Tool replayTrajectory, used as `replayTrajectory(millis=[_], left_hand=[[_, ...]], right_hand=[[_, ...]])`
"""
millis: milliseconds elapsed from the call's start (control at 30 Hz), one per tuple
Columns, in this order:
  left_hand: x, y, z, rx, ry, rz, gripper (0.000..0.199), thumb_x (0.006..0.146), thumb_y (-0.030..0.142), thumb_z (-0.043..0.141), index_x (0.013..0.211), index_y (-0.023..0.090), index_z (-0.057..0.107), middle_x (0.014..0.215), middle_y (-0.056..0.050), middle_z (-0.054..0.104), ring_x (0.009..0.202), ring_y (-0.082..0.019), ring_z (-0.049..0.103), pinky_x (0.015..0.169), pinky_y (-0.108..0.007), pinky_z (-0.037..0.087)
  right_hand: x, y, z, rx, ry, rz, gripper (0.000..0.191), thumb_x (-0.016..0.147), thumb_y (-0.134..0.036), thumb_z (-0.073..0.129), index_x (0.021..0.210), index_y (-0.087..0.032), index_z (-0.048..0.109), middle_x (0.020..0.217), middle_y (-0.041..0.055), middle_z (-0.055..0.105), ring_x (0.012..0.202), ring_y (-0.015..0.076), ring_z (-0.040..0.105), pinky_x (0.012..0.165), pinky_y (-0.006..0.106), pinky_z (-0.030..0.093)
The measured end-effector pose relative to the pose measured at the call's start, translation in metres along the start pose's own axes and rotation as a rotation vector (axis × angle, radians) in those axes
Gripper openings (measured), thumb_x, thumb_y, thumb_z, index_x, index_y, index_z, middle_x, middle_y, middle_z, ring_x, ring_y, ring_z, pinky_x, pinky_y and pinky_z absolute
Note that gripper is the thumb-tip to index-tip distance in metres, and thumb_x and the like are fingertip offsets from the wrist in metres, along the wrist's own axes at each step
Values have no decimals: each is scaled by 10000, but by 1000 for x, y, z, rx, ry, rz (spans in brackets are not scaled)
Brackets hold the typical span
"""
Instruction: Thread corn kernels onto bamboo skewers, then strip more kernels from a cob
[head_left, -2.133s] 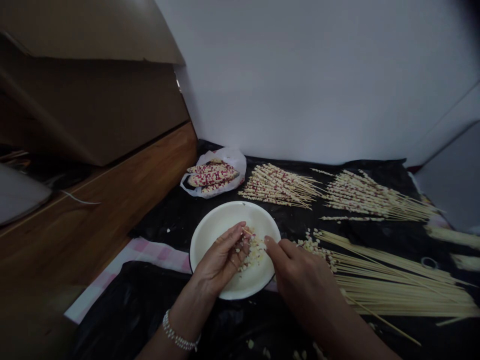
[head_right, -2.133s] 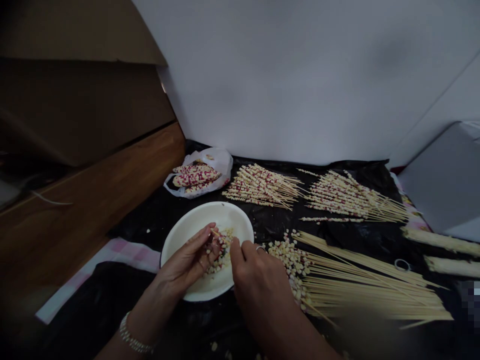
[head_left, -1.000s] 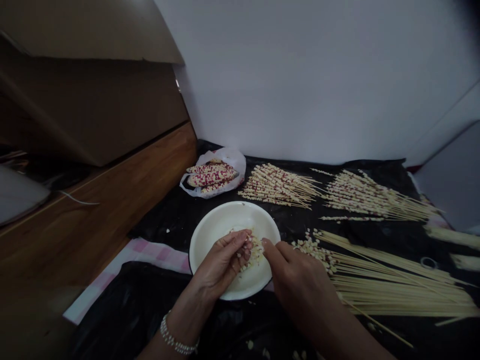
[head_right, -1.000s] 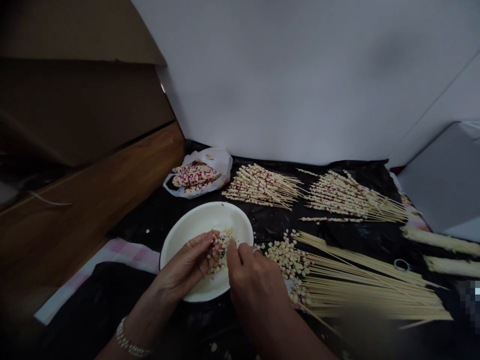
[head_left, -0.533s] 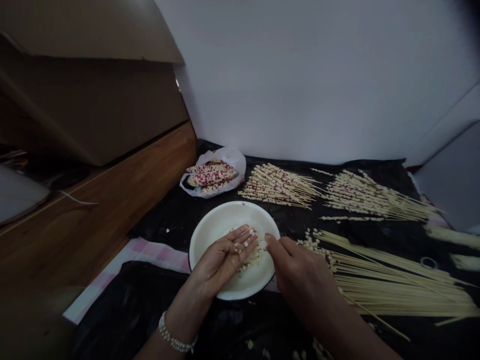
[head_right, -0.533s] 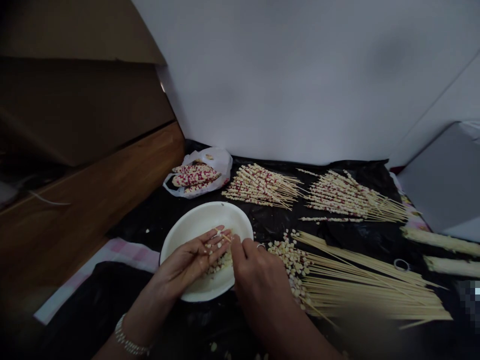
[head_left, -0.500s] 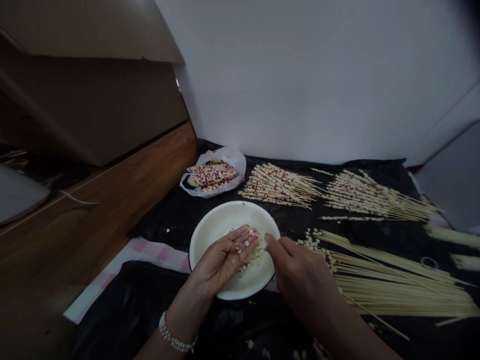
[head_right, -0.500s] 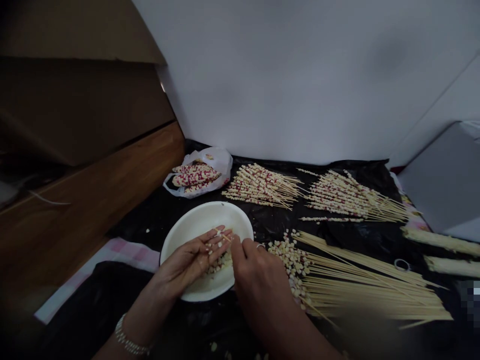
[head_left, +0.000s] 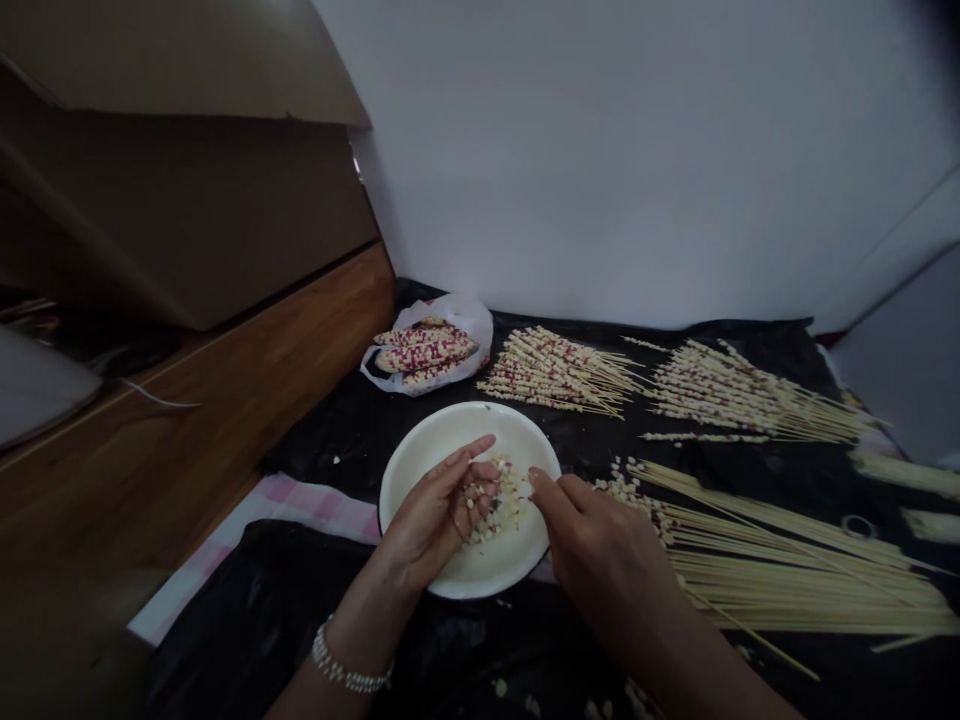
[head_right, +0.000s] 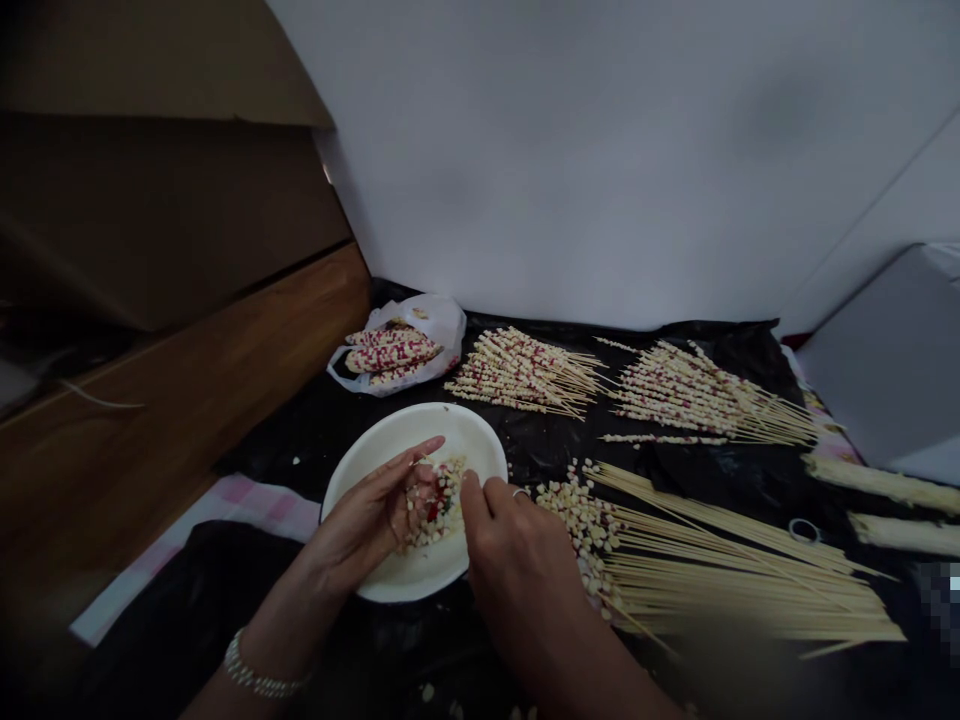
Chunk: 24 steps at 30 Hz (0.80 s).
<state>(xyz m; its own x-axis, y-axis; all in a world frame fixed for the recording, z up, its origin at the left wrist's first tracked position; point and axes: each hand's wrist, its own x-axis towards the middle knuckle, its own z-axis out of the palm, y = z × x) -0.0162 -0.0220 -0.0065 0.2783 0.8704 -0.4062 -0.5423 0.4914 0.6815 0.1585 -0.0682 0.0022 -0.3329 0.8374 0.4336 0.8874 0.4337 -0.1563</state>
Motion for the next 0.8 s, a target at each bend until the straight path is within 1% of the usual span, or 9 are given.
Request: replayTrajectory(millis=[100,167,233,367,433,533,600,667,800], left_hand=[[-2,7,-1,64,5,47,456,829,106,583,1280,153,537,959,-94,706,871,-142,664,812,-248,515],[-4,10,-1,182,-4,105,503,788,102,638,1274,204,555,1184,-109,652,1103,-189,590,928,-288,458],[-5,12,-1,336,-4,167,452,753,118,679,1190,221,630,1297,-89,591,1206,-212,517,974,-278,410],[-4,13,-8,595,-1,294,250,742,135,681,974,210,736,1195,-76,658,1192,-210,522,1014,-247,346],[-6,12,-14,772,-1,372,244,753,163,671,981,224,736,1163,-72,672,1173,-217,531,1034,-260,316],[-15,11,-22,1187,-28,433,273,796,263,635,1060,254,706,1158,-66,672,1136,-248,545,1032,-309,298],[-25,11,-25,1424,-128,418,282,835,316,584,1095,274,683,1186,-62,657,1101,-259,562,1002,-343,314],[-35,10,-25,1562,-244,403,301,848,358,560,1116,271,664,1201,-74,643,1079,-269,570,966,-365,334],[-42,7,-20,1729,-324,402,334,854,443,517,1052,215,661,1035,-108,655,940,-277,578,822,-373,380]], right_hand=[[0,0,-2,-7,0,-4,395,766,-43,412,1088,-132,622,728,31,600,533,165,558,481,300,293],[1,0,-3,-10,-17,0,411,753,-37,420,1098,-130,622,733,31,605,538,163,562,482,298,302],[1,1,-4,-19,-24,5,422,752,-34,424,1115,-126,618,741,32,611,544,162,566,485,295,311],[1,4,-3,-31,17,2,384,803,-67,411,1120,-122,618,729,30,606,526,154,556,474,291,306],[1,5,-2,-28,24,-2,377,808,-73,405,1113,-119,622,725,30,606,521,150,552,474,289,302],[1,5,-3,-25,30,-8,379,807,-71,394,1102,-115,627,720,32,605,514,146,542,474,289,292],[2,5,-4,-22,35,-16,376,811,-69,389,1101,-109,625,714,32,600,524,145,538,479,289,292],[2,4,-5,-15,43,-25,371,811,-63,388,1094,-103,623,708,29,591,540,144,538,487,288,294],[2,4,-5,0,46,-26,376,793,-41,390,1080,-112,622,701,20,579,544,144,533,491,292,291]])
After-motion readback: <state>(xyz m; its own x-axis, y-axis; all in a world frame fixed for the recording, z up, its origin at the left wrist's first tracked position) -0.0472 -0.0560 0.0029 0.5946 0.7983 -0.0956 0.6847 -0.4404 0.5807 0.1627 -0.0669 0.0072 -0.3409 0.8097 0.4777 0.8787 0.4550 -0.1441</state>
